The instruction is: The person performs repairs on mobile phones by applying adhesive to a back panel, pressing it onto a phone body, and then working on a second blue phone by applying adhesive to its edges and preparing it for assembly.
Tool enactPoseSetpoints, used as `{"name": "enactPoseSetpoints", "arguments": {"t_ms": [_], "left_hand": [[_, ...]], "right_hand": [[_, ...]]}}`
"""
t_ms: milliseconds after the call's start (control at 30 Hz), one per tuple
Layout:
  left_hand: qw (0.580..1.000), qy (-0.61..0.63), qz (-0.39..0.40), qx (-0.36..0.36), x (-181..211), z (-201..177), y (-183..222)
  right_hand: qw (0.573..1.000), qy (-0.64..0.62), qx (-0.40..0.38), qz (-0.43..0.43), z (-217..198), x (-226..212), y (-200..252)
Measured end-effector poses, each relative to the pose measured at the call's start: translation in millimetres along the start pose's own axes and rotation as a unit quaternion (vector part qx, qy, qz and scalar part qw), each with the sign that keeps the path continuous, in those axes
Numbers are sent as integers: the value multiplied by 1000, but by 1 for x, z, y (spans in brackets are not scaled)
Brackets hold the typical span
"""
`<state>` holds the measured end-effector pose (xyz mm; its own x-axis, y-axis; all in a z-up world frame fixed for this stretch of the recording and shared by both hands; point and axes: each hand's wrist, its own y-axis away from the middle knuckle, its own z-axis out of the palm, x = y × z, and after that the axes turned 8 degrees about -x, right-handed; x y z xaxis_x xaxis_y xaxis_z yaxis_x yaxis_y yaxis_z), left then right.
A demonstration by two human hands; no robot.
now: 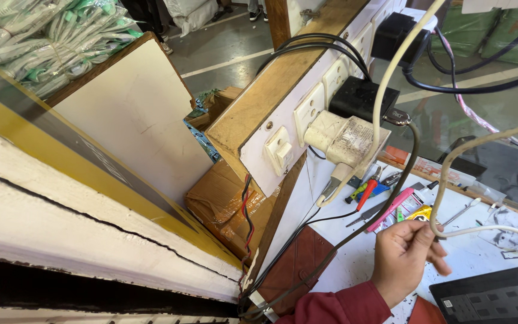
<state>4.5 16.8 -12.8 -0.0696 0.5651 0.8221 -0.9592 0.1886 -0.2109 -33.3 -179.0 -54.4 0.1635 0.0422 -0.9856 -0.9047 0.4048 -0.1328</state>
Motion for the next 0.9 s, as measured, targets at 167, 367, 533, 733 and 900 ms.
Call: {"name": "enactPoseSetpoints", "arguments": {"t_ms": [167,367,533,733,900], "left_hand": [[996,-72,-9,51,9,2,3],[999,18,1,39,10,2,4],[997,73,9,26,8,2,1],[998,-53,24,1,0,0,5],[997,-49,45,-30,-1,2,2]], "right_hand": [[1000,-2,-1,-1,8,1,2],[1000,4,1,1,9,1,1],[1000,10,-1,0,7,1,2],[1000,13,-2,-2,23,0,4],[1000,18,-2,-1,28,0,9]]}}
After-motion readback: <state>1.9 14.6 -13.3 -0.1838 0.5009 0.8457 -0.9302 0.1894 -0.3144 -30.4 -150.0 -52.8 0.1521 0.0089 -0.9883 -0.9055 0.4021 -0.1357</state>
